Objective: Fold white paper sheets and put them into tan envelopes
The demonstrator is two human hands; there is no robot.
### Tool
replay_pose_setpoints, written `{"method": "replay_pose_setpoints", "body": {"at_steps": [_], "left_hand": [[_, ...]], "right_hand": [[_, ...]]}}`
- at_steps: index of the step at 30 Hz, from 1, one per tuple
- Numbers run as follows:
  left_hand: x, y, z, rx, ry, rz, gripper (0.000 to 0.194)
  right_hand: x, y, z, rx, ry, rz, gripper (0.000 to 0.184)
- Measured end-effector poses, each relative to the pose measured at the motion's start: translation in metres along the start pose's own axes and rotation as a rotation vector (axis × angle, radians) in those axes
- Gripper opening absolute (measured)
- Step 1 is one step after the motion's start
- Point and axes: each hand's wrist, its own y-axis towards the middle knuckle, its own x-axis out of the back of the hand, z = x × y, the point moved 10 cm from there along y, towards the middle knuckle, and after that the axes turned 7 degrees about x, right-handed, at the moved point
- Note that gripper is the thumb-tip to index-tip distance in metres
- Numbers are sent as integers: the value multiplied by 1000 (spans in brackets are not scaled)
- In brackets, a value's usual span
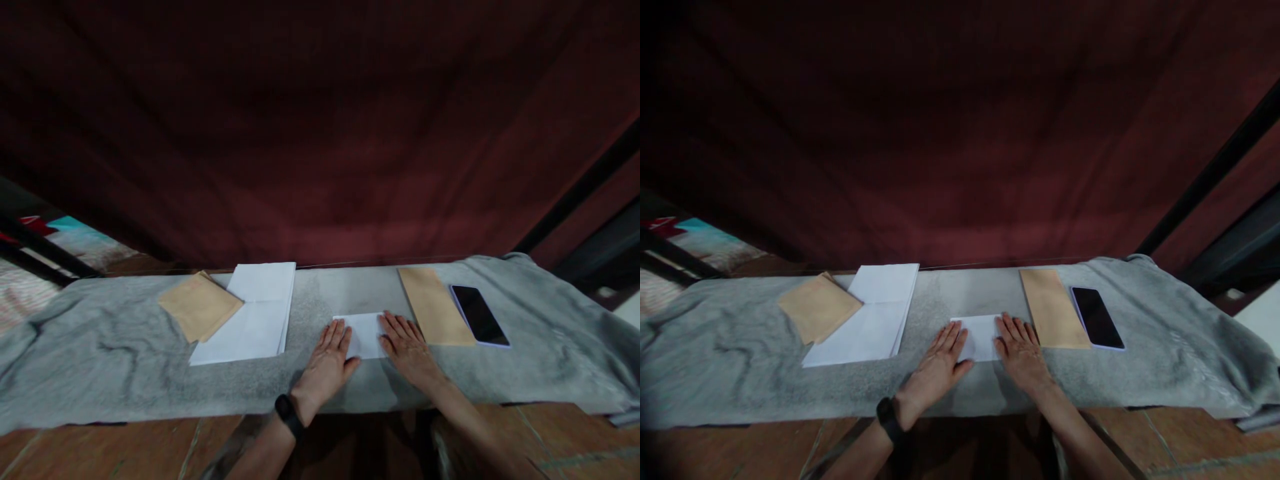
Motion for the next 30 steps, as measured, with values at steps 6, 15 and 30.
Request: {"method": "replay_pose_setpoints", "body": {"at_steps": [6,15,30], "left_hand": [[17,-5,-10,-97,21,66,42],[60,14,30,102,-600,-200,23],[22,30,75,504,-613,-309,30]], "right_hand": [[-3,7,-16,80,109,50,52],[18,18,-22,75,603,83,41],[-13,16,-6,-319,778,170,34]]}}
